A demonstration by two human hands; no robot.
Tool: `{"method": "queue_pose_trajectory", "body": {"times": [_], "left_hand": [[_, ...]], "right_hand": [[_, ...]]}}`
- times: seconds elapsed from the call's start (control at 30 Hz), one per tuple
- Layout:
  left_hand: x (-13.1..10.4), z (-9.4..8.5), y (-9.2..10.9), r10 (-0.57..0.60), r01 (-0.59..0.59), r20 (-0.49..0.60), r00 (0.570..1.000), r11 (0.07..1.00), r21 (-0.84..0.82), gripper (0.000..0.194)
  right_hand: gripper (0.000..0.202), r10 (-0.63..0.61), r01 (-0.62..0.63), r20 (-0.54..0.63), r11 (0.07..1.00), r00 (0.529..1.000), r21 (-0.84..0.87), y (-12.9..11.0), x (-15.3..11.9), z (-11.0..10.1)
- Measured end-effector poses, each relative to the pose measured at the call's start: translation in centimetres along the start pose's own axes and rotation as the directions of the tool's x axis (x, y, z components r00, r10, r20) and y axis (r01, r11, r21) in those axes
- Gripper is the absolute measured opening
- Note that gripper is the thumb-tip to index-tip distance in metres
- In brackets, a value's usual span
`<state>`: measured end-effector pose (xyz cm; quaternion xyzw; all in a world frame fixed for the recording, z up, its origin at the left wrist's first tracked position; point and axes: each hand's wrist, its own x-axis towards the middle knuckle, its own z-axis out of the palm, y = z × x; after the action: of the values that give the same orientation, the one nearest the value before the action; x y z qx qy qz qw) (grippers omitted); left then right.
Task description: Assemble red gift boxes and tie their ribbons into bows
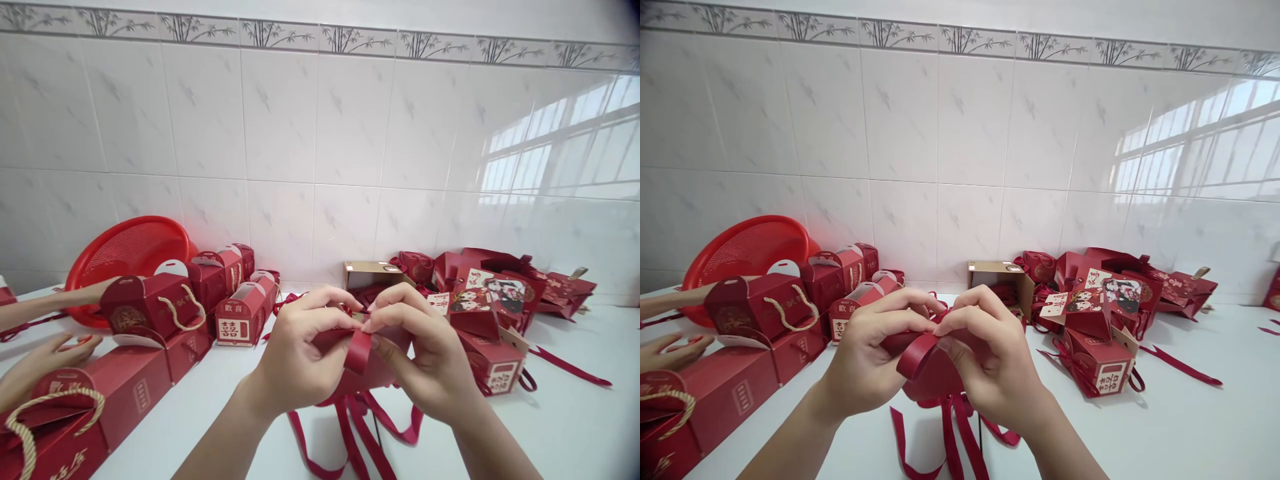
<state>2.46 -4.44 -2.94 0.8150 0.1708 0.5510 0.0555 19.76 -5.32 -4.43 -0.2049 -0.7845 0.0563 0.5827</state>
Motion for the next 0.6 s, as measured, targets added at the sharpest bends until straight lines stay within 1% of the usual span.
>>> {"method": "queue_pose_trajectory", "body": {"times": [0.07,0.13,0.2,0.27,0.3,0.4,0.47,0.53,0.57,0.6], "left_hand": [[0.1,-0.2,0.0,-0.030,0.030,0.030,0.999,1.000,-0.004,0.020],[0.2,-0.7,0.0,-0.072,0.072,0.083,0.994,0.997,0.002,0.017],[0.4,-1.4,0.0,-0.126,0.124,0.127,0.984,0.992,0.024,0.015],[0.5,-2.1,0.0,-0.165,0.160,0.135,0.977,0.986,0.044,0.013],[0.6,-2.3,0.1,-0.172,0.167,0.135,0.976,0.985,0.048,0.011],[0.6,-2.6,0.0,-0.178,0.172,0.175,0.968,0.984,0.049,0.012],[0.5,-2.4,-0.2,-0.219,0.204,0.237,0.947,0.975,0.084,0.011],[0.3,-2.1,-0.7,-0.304,0.265,0.270,0.913,0.949,0.173,0.009],[0.2,-1.9,-1.0,-0.356,0.299,0.256,0.899,0.925,0.235,0.016],[0.2,-1.8,-1.4,-0.406,0.335,0.216,0.888,0.893,0.299,0.024]], "right_hand": [[0.014,0.029,-0.029,0.011,0.999,1.000,0.012,0.1,0.1,0.0],[0.013,0.058,-0.058,0.037,0.998,0.998,0.006,0.4,0.2,-0.1],[0.019,0.100,-0.097,0.070,0.995,0.993,-0.039,0.6,0.4,-0.5],[0.028,0.163,-0.153,0.114,0.984,0.980,-0.093,0.9,0.5,-1.1],[0.029,0.200,-0.185,0.148,0.977,0.969,-0.109,0.9,0.6,-1.4],[0.016,0.298,-0.290,0.296,0.954,0.908,-0.072,0.8,0.7,-2.2],[0.014,0.346,-0.370,0.378,0.929,0.859,-0.008,0.9,0.8,-2.4],[0.015,0.414,-0.474,0.410,0.879,0.813,0.054,1.2,0.9,-2.5],[0.016,0.462,-0.531,0.408,0.845,0.787,0.067,1.6,0.9,-2.6],[0.018,0.521,-0.589,0.392,0.806,0.758,0.069,2.1,0.9,-2.8]]}}
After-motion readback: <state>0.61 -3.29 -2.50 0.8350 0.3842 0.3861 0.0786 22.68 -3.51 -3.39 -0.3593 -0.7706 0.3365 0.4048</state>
